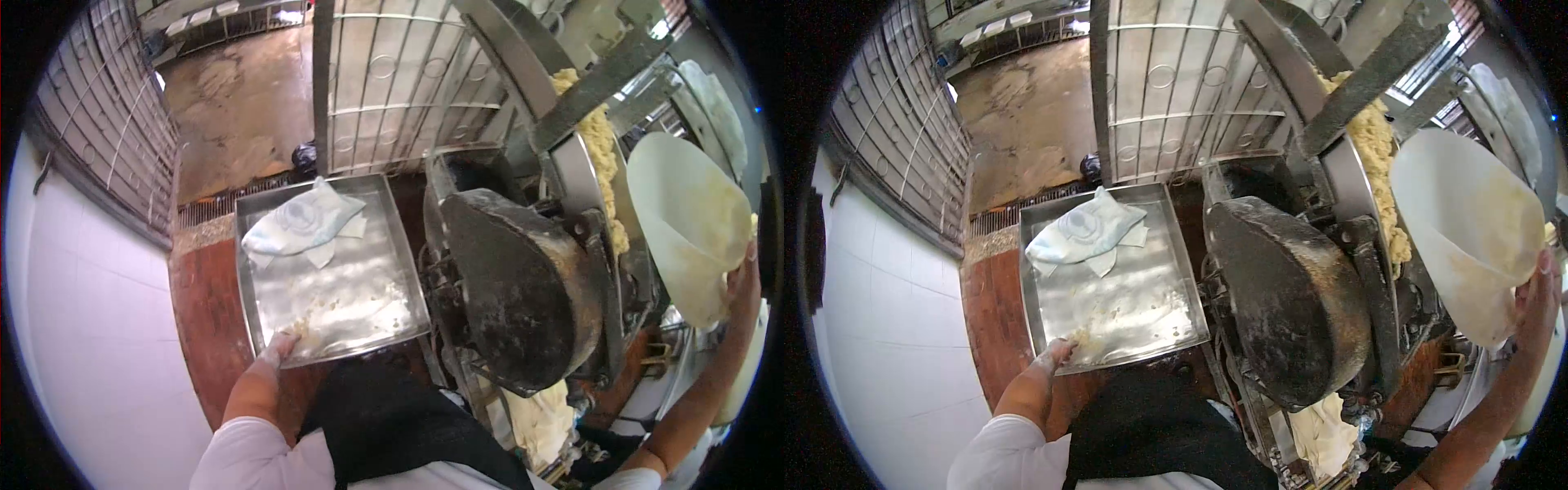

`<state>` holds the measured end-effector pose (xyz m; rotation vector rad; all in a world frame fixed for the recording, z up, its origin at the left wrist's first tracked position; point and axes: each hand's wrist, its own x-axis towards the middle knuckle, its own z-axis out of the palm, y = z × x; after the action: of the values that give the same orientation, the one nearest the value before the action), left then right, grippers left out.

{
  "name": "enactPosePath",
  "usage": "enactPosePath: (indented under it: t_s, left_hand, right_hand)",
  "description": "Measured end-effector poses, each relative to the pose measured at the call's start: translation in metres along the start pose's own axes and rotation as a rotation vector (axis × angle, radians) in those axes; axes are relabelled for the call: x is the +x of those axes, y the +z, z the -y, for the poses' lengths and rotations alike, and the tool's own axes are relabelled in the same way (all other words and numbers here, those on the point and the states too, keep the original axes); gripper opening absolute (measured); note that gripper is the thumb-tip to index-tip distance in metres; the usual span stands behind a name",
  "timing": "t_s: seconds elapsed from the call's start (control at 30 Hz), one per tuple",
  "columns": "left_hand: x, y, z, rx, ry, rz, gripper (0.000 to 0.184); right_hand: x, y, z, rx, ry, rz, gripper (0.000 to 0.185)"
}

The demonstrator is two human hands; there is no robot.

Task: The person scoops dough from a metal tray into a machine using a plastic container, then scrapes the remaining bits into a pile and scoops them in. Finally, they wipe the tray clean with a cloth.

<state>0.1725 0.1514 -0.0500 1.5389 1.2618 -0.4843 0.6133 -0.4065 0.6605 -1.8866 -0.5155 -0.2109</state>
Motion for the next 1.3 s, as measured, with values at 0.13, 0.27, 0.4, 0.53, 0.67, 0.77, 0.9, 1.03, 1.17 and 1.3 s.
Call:
enactPosePath:
  t_s: [0.13,0.27,0.4,0.53,0.67,0.77,0.9,1.03,1.17,1.3]
  left_hand:
    - [0.013,0.001,0.024,0.020,0.027,0.024,0.042]
    - [0.012,-0.001,0.032,0.005,-0.023,0.064,0.047]
    - [0.027,-0.002,0.055,0.002,0.051,0.015,0.049]
    - [0.018,-0.011,0.089,0.120,0.290,0.036,0.043]
    - [0.014,-0.020,0.106,-0.181,0.065,0.111,0.028]
    - [-0.021,-0.032,0.082,-0.326,-0.178,0.100,0.025]
    - [-0.031,-0.036,0.069,-0.412,-0.098,-0.010,0.026]
    - [-0.042,-0.035,0.075,-0.473,-0.187,-0.047,0.035]
    - [-0.076,-0.020,0.077,-0.627,-0.279,-0.182,0.031]
    - [-0.092,0.005,0.140,-0.659,-0.184,-0.155,0.027]
  right_hand:
    - [-0.001,0.092,0.036,-0.172,-0.077,-0.019,0.048]
    - [-0.022,0.243,0.094,-0.507,-0.270,0.182,0.049]
    - [-0.048,0.362,0.136,-0.601,-0.487,0.444,0.051]
    - [-0.060,0.417,0.144,-0.699,-0.509,0.670,0.052]
    - [-0.067,0.482,0.127,-0.864,-0.616,0.770,0.059]
    - [-0.066,0.533,0.088,-0.938,-0.520,0.955,0.052]
    - [-0.069,0.594,-0.003,-0.951,-0.449,0.969,0.043]
    - [-0.081,0.625,-0.109,-0.959,-0.317,0.939,0.039]
    - [-0.113,0.645,-0.210,-0.852,-0.057,0.726,0.036]
    - [-0.133,0.669,-0.308,-0.750,0.125,0.689,0.038]
